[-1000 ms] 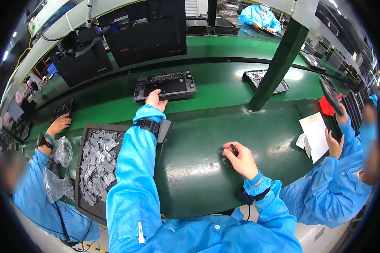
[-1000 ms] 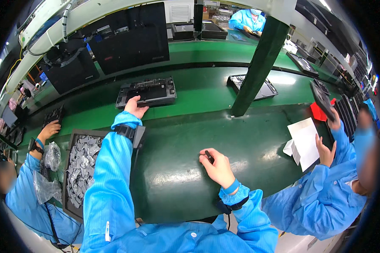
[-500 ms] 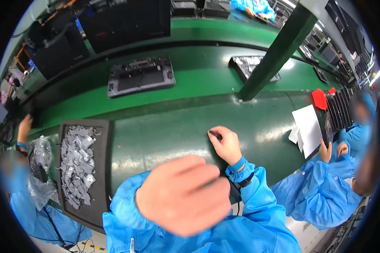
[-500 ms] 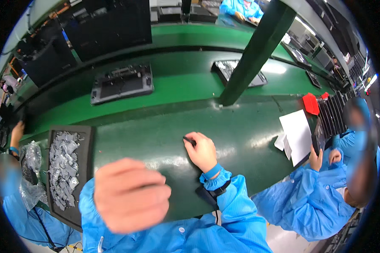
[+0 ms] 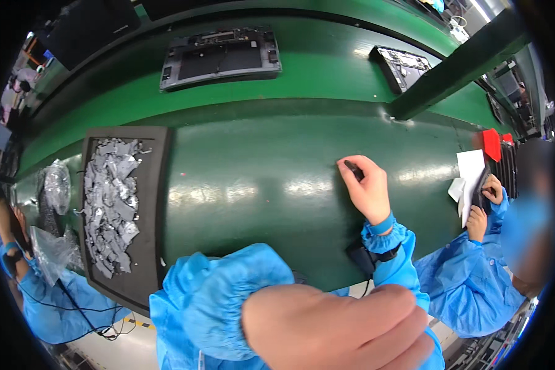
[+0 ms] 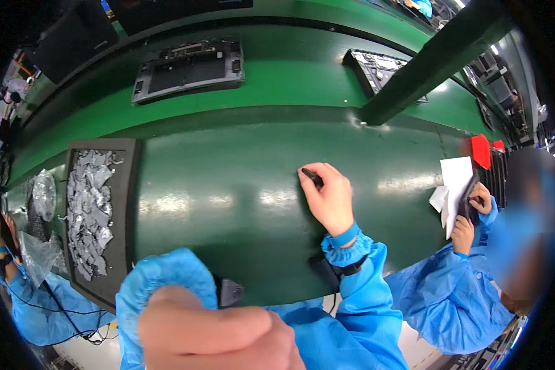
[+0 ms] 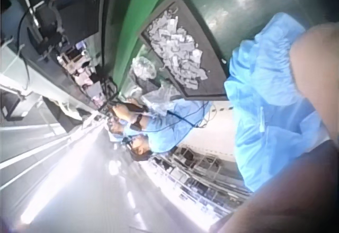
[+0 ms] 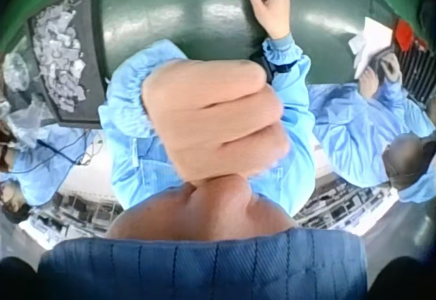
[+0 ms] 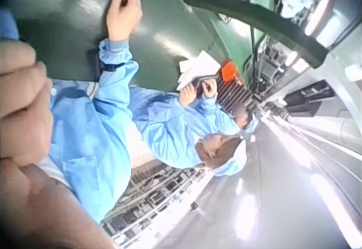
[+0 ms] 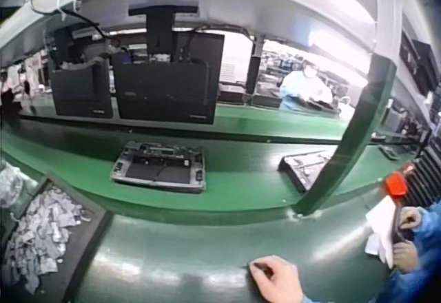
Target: Assembling the internal components of a laptop or tablet on a manufacturing belt.
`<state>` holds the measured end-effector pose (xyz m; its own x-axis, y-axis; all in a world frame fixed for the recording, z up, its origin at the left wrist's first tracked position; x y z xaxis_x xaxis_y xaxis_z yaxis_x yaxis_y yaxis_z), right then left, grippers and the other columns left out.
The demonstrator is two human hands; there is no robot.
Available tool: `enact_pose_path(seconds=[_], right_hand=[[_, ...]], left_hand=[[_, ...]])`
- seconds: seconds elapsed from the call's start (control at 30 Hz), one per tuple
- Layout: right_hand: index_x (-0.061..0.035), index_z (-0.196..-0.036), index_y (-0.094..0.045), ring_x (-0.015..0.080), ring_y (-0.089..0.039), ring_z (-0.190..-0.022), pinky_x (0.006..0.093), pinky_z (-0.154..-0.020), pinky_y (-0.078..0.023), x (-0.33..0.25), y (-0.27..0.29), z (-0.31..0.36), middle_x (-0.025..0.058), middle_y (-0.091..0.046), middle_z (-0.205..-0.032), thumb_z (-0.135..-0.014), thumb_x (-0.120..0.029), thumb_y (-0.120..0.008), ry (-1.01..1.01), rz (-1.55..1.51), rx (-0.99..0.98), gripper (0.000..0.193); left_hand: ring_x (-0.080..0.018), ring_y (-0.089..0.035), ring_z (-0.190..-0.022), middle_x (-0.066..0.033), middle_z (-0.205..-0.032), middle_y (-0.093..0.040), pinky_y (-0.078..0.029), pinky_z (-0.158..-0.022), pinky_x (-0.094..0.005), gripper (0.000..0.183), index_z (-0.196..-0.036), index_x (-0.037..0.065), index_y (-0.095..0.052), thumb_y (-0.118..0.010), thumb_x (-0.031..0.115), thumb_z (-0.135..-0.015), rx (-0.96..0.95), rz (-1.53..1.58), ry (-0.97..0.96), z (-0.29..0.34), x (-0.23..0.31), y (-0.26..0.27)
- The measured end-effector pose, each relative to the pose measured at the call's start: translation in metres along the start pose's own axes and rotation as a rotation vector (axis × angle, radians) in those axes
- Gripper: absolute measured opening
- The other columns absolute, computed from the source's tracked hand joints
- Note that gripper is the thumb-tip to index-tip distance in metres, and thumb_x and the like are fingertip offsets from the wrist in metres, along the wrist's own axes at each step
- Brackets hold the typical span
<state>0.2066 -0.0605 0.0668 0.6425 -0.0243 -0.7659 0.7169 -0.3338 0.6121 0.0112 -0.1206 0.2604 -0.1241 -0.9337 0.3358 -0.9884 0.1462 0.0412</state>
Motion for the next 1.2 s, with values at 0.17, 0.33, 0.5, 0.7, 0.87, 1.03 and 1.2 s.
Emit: enact_pose_path(seconds=[0.17,0.33,0.5,0.7,0.87,1.03,1.2], right_hand=[[-0.0029,-0.092,-0.071,0.0234,-0.063,-0.065,0.0320,-0.059,-0.049,-0.002,-0.006,0.002,0.0127,-0.065,-0.079,-0.086,-0.015,-0.070,0.053,0.015,-0.009,0.013],[-0.0029,-0.094,-0.070,0.0279,-0.065,-0.068,0.0353,-0.061,-0.051,-0.004,-0.007,-0.001,0.0131,-0.065,-0.081,-0.086,-0.015,-0.070,0.039,0.005,-0.013,0.015],[-0.0014,-0.093,-0.070,0.0255,-0.064,-0.066,0.0341,-0.060,-0.050,-0.005,-0.007,-0.002,0.0138,-0.066,-0.081,-0.086,-0.014,-0.070,0.053,0.048,-0.002,0.015],[-0.0006,-0.093,-0.071,0.0227,-0.064,-0.066,0.0312,-0.061,-0.050,-0.006,-0.007,-0.001,0.0131,-0.066,-0.080,-0.086,-0.014,-0.070,0.044,0.026,-0.011,0.015],[0.0005,-0.093,-0.069,0.0182,-0.062,-0.065,0.0284,-0.061,-0.048,0.005,0.003,0.000,0.0124,-0.066,-0.080,-0.088,-0.012,-0.070,0.042,-0.023,0.017,0.014],[-0.0002,-0.091,-0.069,0.0204,-0.059,-0.061,0.0307,-0.057,-0.046,-0.007,-0.009,-0.003,0.0117,-0.064,-0.077,-0.087,-0.013,-0.069,0.061,-0.001,-0.026,0.014],[-0.0023,-0.091,-0.070,0.0247,-0.061,-0.061,0.0340,-0.057,-0.048,-0.007,-0.006,-0.002,0.0126,-0.064,-0.078,-0.085,-0.015,-0.070,0.088,0.042,0.000,0.014]], left_hand=[[-0.0154,-0.040,-0.046,-0.0021,-0.053,-0.045,-0.029,-0.042,-0.0233,0.021,-0.056,0.003,-0.057,-0.069,0.014,-0.043,0.090,-0.088,-0.307,0.004,0.012,0.013],[-0.0138,-0.037,-0.043,-0.0009,-0.050,-0.043,-0.026,-0.040,-0.0236,0.025,-0.053,0.006,-0.055,-0.076,0.013,-0.042,-0.243,0.008,-0.038,-0.011,0.013,0.033],[-0.0129,-0.033,-0.041,0.0003,-0.047,-0.039,-0.020,-0.039,-0.0247,0.032,-0.049,0.006,-0.051,-0.081,0.015,-0.048,-0.260,0.102,-0.059,-0.013,0.007,0.029],[-0.0139,-0.034,-0.044,-0.0010,-0.052,-0.041,-0.023,-0.040,-0.0269,0.017,-0.061,0.001,-0.063,-0.075,0.012,-0.057,0.263,0.224,0.046,0.000,0.013,-0.005],[-0.0147,-0.037,-0.045,-0.0029,-0.057,-0.046,-0.028,-0.042,-0.0280,0.011,-0.068,0.000,-0.065,-0.070,0.007,-0.062,0.511,0.355,-0.082,0.012,0.016,-0.008],[-0.0179,-0.049,-0.052,-0.0065,-0.061,-0.051,-0.039,-0.046,-0.0321,0.009,-0.065,0.001,-0.061,-0.067,0.007,-0.068,0.142,0.181,-0.216,0.007,0.018,0.005],[-0.0171,-0.058,-0.060,-0.0050,-0.069,-0.060,-0.044,-0.054,-0.0312,0.008,-0.066,0.008,-0.057,-0.064,0.008,-0.069,-0.175,0.232,-0.235,-0.020,-0.003,0.061]])
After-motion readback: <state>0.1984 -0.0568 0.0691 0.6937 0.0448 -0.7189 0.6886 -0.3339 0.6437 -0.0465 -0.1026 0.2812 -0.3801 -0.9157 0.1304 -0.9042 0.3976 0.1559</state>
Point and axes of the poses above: each hand's wrist, its own z-axis away from the middle knuckle, its own y-axis out of the back of the hand, x = y × z, the point moved 6 cm from there along -z, towards the middle knuckle
